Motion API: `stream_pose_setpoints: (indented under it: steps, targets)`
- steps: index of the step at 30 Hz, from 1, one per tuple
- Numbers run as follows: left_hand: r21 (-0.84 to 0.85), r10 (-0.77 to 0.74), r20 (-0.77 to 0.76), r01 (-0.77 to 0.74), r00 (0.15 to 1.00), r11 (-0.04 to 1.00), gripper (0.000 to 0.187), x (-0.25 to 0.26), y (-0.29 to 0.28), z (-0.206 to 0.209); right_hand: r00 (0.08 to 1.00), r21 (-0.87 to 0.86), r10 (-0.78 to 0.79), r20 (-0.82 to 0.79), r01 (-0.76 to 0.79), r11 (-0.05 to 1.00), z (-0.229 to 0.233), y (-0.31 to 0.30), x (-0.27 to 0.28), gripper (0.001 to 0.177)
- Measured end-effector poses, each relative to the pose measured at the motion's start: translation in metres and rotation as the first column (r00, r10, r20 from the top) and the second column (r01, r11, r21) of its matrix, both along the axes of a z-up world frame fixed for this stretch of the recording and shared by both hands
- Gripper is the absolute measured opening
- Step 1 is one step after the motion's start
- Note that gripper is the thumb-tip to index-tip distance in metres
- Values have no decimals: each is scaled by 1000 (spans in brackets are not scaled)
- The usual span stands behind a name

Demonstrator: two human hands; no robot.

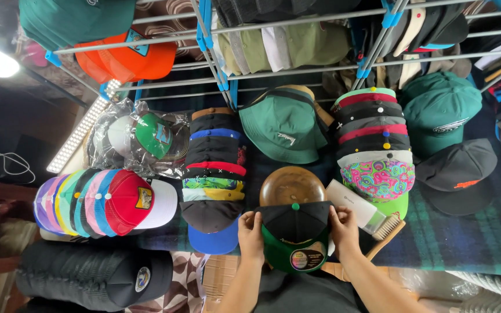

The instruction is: Cleaning and shaping various baseball caps using a brush and a handheld steamer in a storage area.

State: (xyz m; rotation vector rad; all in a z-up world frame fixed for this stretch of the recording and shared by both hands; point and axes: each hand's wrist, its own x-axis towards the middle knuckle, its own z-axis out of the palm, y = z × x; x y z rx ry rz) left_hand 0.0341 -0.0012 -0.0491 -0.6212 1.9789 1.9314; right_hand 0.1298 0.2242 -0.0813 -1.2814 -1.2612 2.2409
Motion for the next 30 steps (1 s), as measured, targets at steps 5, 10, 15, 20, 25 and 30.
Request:
stream_pose_setpoints:
  steps: [5, 10, 15, 20, 25, 30]
  targets:
    - [-82, 49, -38, -52, 998, 995, 23, -1, 10, 13, 936, 429, 117, 332, -260, 865, 71, -11, -16, 32]
    - [-148, -117, 70, 126, 991, 981, 65, 19, 28, 97, 944, 456, 259, 205, -326, 828, 101, -43, -7, 66]
    - [-188, -357, 109, 372, 928, 909, 128, 20, 41, 129, 926, 350, 289, 242, -361, 864, 148, -59, -22, 92]
    - [-84, -285, -98, 277, 953, 957, 92, 8, 32, 80, 933, 270, 291, 212, -342, 900, 168, -62, -24, 96]
    - [-134, -336, -55, 327, 940, 936, 86, 2, 26, 73, 894, 463, 364, 261, -447, 765, 147, -62, -15, 101]
    - [-238, -361, 45, 360, 932, 902, 85, 11, 34, 137, 900, 525, 346, 266, -436, 731, 138, -70, -7, 99]
